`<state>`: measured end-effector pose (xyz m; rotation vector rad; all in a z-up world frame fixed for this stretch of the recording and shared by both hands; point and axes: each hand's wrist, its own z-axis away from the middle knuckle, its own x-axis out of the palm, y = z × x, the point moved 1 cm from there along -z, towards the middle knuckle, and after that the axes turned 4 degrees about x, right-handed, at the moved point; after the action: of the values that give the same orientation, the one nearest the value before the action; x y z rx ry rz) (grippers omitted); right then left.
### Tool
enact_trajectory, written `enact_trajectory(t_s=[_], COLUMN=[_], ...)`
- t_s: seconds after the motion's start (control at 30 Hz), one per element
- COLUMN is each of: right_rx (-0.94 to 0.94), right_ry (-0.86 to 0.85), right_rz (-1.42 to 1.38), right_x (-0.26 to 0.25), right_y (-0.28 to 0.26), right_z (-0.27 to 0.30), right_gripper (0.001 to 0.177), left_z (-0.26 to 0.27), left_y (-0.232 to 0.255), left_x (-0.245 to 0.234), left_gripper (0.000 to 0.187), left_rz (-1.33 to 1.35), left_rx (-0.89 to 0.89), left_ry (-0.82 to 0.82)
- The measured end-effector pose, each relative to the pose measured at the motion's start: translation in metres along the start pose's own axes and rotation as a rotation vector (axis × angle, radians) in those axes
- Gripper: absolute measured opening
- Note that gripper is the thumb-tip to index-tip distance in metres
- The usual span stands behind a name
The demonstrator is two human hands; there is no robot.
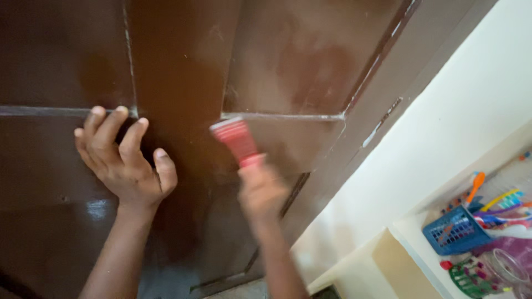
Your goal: The person cleans the grooves and edges of a brown wooden door using a toothbrush, moving the bristles along the recessed lines and around the metal latch.
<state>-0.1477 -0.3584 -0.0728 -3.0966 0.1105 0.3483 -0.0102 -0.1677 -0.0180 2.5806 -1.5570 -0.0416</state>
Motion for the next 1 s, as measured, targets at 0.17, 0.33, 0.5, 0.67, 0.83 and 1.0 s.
enact_trajectory(t_s=[0.17,0.33,0.5,0.67,0.83,1.0], right_rx=[0.830,0.601,0.695,0.666,0.954,0.493], right_ry=[0.533,0.310,0.449,0.187,0.204,0.309], right_rz=[-0.046,0.106,0.095,0.153,0.013,0.087], right_x=[-0.062,-0.036,-0.040,-0.024,-0.034,-0.042], right_y=[0.151,0.126,0.168,0.132,0.144,0.153], right_z=[-0.015,0.007,0.042,0.111,0.075,0.031], right_gripper=[0.022,0.027,0.026,0.022,0.021,0.019], left_z=[-0.002,-0.006,0.003,0.001,0.006,0.009], left_y=[0.001,0.000,-0.002,-0.005,-0.007,-0.010], left_x=[0.006,0.007,0.007,0.010,0.007,0.008], left_gripper=[0.052,0.062,0.061,0.061,0.062,0.061], left_rz=[-0.202,-0.293,-0.253,-0.262,-0.318,-0.250], left_rx=[0.021,0.044,0.015,0.031,0.065,0.049], left_ry=[-0.065,-0.111,-0.116,-0.089,-0.110,-0.113])
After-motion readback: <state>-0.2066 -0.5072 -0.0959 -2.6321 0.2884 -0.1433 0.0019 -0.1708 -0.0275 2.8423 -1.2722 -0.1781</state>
